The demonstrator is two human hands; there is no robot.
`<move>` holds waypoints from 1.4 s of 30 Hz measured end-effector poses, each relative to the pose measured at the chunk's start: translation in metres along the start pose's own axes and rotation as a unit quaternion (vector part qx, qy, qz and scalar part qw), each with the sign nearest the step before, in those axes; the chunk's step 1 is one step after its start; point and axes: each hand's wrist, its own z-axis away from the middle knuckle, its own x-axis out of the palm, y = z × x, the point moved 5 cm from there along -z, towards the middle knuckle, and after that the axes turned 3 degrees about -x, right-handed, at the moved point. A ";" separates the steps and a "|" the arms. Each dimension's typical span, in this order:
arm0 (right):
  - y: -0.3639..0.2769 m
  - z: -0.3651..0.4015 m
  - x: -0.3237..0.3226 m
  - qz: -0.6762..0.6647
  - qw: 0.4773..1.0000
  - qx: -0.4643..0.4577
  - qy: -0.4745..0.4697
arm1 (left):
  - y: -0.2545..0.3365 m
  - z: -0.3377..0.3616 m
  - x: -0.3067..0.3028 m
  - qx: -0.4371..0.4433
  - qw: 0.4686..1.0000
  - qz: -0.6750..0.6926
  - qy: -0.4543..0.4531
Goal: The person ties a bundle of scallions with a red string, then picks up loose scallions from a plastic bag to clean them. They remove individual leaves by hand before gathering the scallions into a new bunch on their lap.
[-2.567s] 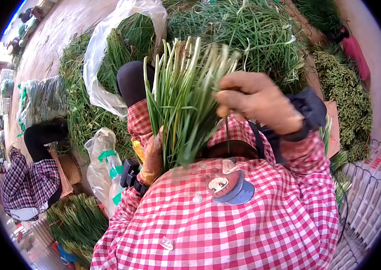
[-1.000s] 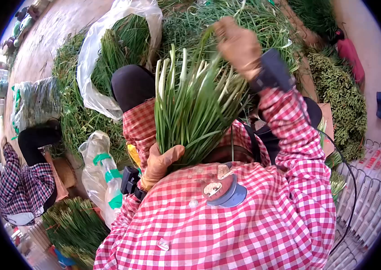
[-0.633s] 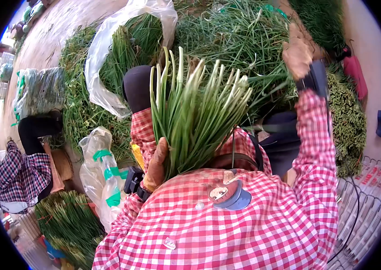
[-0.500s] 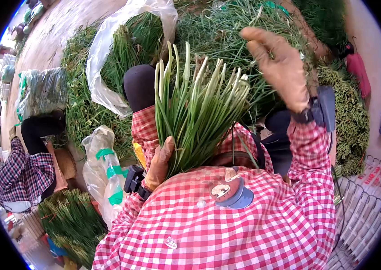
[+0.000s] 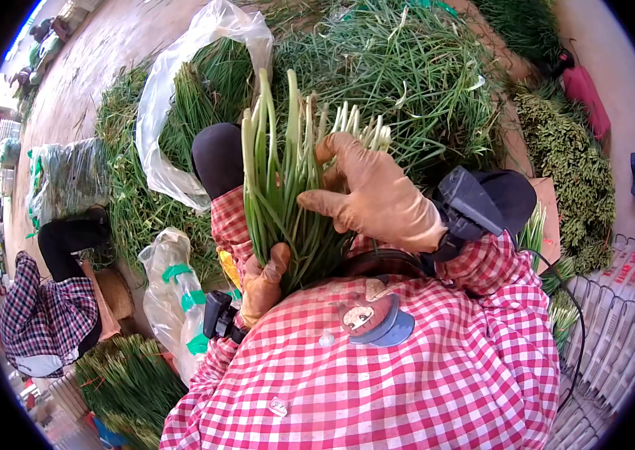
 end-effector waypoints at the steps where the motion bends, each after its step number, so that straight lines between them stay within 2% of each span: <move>1: -0.002 0.003 0.000 -0.052 0.997 0.052 -0.020 | 0.001 -0.001 0.003 0.002 1.000 0.019 -0.002; 4: 0.005 0.001 -0.006 -0.106 0.992 0.019 -0.062 | 0.003 -0.003 -0.004 0.093 0.994 -0.046 0.022; 7: 0.005 0.001 -0.016 -0.062 0.997 -0.026 -0.047 | 0.003 -0.005 0.000 0.082 0.995 -0.046 0.031; 8: 0.003 -0.001 -0.016 -0.034 0.996 -0.082 -0.022 | 0.000 -0.005 -0.003 0.087 0.995 -0.038 0.027; 11: 0.001 -0.003 -0.032 0.005 0.997 0.043 -0.067 | -0.008 -0.007 -0.012 0.092 0.995 -0.025 0.020; 12: 0.001 -0.007 -0.036 0.023 0.996 0.035 -0.076 | -0.007 -0.007 -0.010 0.087 0.996 -0.027 0.024; 15: -0.004 -0.016 -0.064 0.227 0.969 -0.080 0.055 | -0.006 -0.007 -0.008 0.071 0.996 -0.029 0.039; 18: -0.002 -0.031 -0.128 0.324 0.891 -0.187 0.256 | -0.010 -0.009 -0.011 0.048 0.997 -0.016 0.053; 20: -0.003 -0.032 -0.165 0.424 0.812 -0.181 0.359 | -0.013 -0.009 -0.014 0.033 0.997 -0.002 0.067; 21: -0.019 -0.027 -0.178 0.490 0.771 -0.139 0.382 | -0.013 -0.006 -0.016 0.025 0.997 0.005 0.076; 23: -0.035 -0.024 -0.175 0.513 0.746 -0.177 0.386 | -0.012 -0.006 -0.015 0.015 0.997 0.013 0.075; 25: -0.046 -0.018 -0.134 0.423 0.771 -0.330 0.343 | -0.010 -0.006 -0.013 0.004 0.998 0.015 0.055; 26: -0.042 -0.022 -0.108 0.517 0.773 -0.284 0.234 | -0.010 -0.007 -0.013 0.006 0.998 0.004 0.055; 28: -0.019 -0.019 -0.062 0.550 0.793 -0.245 0.100 | -0.011 -0.006 -0.014 0.008 0.998 -0.020 0.056; 29: -0.009 -0.018 -0.047 0.499 0.823 -0.258 0.082 | -0.010 -0.004 -0.013 0.014 0.998 -0.032 0.051; 31: 0.003 -0.025 -0.029 0.432 0.890 -0.128 -0.069 | -0.009 -0.002 -0.012 0.029 0.997 -0.054 0.040; 33: 0.003 -0.025 -0.020 0.305 0.936 -0.118 -0.133 | -0.020 -0.006 -0.020 -0.013 0.997 -0.069 0.045; 35: 0.013 -0.022 -0.014 0.306 0.938 -0.151 -0.063 | -0.023 -0.007 -0.027 -0.061 0.993 -0.091 0.049; 37: 0.003 -0.009 -0.011 0.393 0.901 -0.183 -0.021 | -0.008 -0.013 -0.020 -0.114 0.986 -0.117 0.044; 38: -0.004 -0.004 -0.013 0.436 0.878 -0.198 0.000 | 0.002 -0.011 0.006 -0.144 0.985 0.065 0.064; 42: -0.022 0.004 -0.065 0.262 0.946 -0.165 0.098 | 0.002 -0.018 -0.006 -0.150 0.985 0.080 0.010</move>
